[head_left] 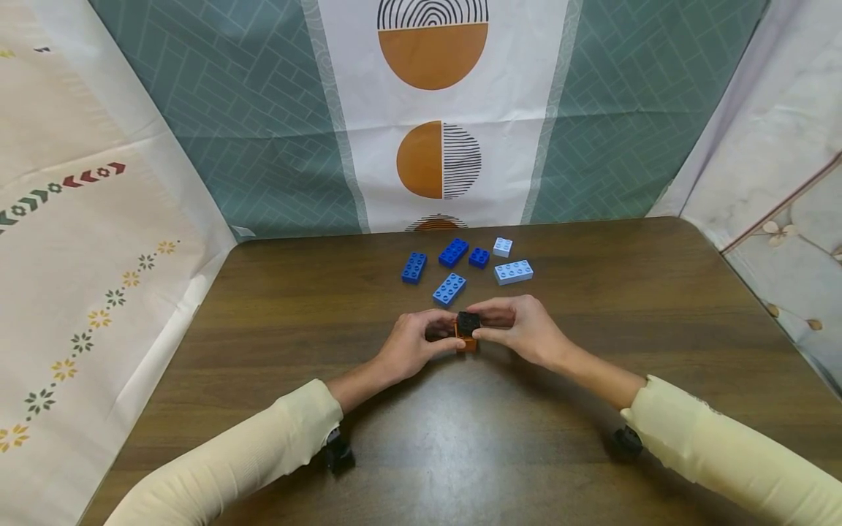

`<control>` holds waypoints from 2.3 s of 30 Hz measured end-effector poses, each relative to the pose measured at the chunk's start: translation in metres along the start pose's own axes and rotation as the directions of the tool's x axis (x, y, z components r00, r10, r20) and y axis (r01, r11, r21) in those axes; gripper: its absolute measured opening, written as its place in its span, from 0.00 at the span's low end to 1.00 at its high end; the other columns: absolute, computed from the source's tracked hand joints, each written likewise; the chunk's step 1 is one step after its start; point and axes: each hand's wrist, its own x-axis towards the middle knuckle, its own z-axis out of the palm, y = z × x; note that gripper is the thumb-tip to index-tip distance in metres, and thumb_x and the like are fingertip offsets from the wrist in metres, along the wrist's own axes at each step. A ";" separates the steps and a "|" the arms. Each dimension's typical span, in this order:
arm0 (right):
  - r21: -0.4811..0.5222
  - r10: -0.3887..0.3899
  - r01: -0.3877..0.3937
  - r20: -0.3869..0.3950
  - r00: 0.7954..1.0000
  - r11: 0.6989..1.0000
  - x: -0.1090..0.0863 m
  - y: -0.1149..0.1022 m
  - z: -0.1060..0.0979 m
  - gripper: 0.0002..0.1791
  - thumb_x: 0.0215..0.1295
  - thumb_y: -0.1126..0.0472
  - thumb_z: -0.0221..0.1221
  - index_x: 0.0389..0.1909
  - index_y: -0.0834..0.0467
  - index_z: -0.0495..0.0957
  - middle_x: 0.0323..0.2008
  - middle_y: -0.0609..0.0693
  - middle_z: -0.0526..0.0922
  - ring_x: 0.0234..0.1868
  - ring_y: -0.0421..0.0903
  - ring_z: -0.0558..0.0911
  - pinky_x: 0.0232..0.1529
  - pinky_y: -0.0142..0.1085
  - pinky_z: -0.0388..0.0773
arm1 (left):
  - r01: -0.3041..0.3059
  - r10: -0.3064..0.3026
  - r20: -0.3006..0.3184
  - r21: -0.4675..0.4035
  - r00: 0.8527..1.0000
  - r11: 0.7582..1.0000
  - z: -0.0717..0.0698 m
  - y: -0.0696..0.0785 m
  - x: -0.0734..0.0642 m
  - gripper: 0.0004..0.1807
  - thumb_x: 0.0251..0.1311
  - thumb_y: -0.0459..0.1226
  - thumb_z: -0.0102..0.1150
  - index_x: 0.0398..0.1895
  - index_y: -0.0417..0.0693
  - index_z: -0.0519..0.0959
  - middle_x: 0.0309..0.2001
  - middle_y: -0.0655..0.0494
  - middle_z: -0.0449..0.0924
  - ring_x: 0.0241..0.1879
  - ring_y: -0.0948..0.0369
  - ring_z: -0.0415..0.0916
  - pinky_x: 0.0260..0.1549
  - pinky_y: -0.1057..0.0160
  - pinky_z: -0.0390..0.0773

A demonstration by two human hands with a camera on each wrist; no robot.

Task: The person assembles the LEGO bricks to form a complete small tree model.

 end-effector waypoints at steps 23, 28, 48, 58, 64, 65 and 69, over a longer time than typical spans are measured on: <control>-0.004 -0.045 0.045 -0.010 0.999 0.999 0.000 0.003 0.009 0.19 0.65 0.68 0.73 0.57 0.62 0.87 0.53 0.58 0.89 0.54 0.55 0.89 0.53 0.40 0.86 | -0.054 0.055 -0.010 0.096 0.998 0.994 0.000 -0.001 -0.002 0.22 0.66 0.40 0.75 0.59 0.43 0.84 0.52 0.52 0.89 0.48 0.62 0.88 0.49 0.66 0.85; -0.019 -0.060 0.059 -0.012 0.998 0.998 0.000 0.005 0.008 0.19 0.64 0.68 0.74 0.56 0.61 0.88 0.52 0.58 0.89 0.53 0.54 0.89 0.52 0.40 0.86 | -0.114 0.116 -0.013 0.130 0.993 0.985 0.000 -0.001 -0.004 0.24 0.66 0.42 0.75 0.62 0.43 0.83 0.54 0.52 0.89 0.51 0.62 0.87 0.51 0.64 0.84; -0.026 -0.078 0.078 -0.009 0.997 0.997 0.000 0.007 0.007 0.20 0.64 0.67 0.74 0.57 0.60 0.88 0.53 0.56 0.90 0.53 0.53 0.89 0.55 0.47 0.85 | -0.172 0.171 -0.065 -0.008 0.983 0.985 -0.014 0.008 0.002 0.18 0.64 0.38 0.75 0.56 0.46 0.88 0.50 0.54 0.89 0.49 0.59 0.88 0.51 0.62 0.86; -0.045 -0.073 0.073 0.000 0.997 0.996 0.001 0.005 0.007 0.20 0.64 0.67 0.74 0.58 0.60 0.88 0.52 0.56 0.90 0.52 0.52 0.90 0.54 0.46 0.85 | -0.164 0.160 -0.067 -0.071 0.985 0.984 -0.013 0.005 0.001 0.15 0.66 0.36 0.74 0.55 0.46 0.88 0.50 0.56 0.89 0.49 0.60 0.88 0.51 0.63 0.86; -0.049 -0.060 0.060 0.006 0.998 0.997 0.002 0.005 0.008 0.20 0.64 0.67 0.74 0.57 0.60 0.88 0.52 0.56 0.90 0.52 0.51 0.90 0.54 0.44 0.85 | -0.154 0.149 -0.063 -0.100 0.987 0.983 -0.012 0.003 -0.001 0.15 0.66 0.35 0.74 0.55 0.46 0.88 0.51 0.58 0.89 0.50 0.65 0.86 0.53 0.63 0.85; -0.051 -0.060 0.060 0.006 0.998 0.997 0.002 0.005 0.008 0.20 0.64 0.67 0.75 0.57 0.60 0.88 0.52 0.56 0.90 0.52 0.51 0.90 0.54 0.44 0.86 | -0.156 0.150 -0.064 -0.101 0.987 0.983 -0.011 0.002 -0.001 0.15 0.65 0.35 0.74 0.55 0.46 0.88 0.51 0.58 0.89 0.50 0.66 0.86 0.53 0.63 0.85; -0.055 -0.051 0.051 0.011 0.999 0.997 0.001 0.004 0.007 0.21 0.64 0.66 0.74 0.58 0.60 0.87 0.52 0.56 0.90 0.53 0.51 0.90 0.55 0.45 0.85 | -0.171 0.165 -0.073 -0.098 0.984 0.980 -0.010 0.001 -0.001 0.16 0.65 0.36 0.74 0.55 0.47 0.88 0.51 0.58 0.88 0.50 0.64 0.86 0.53 0.61 0.85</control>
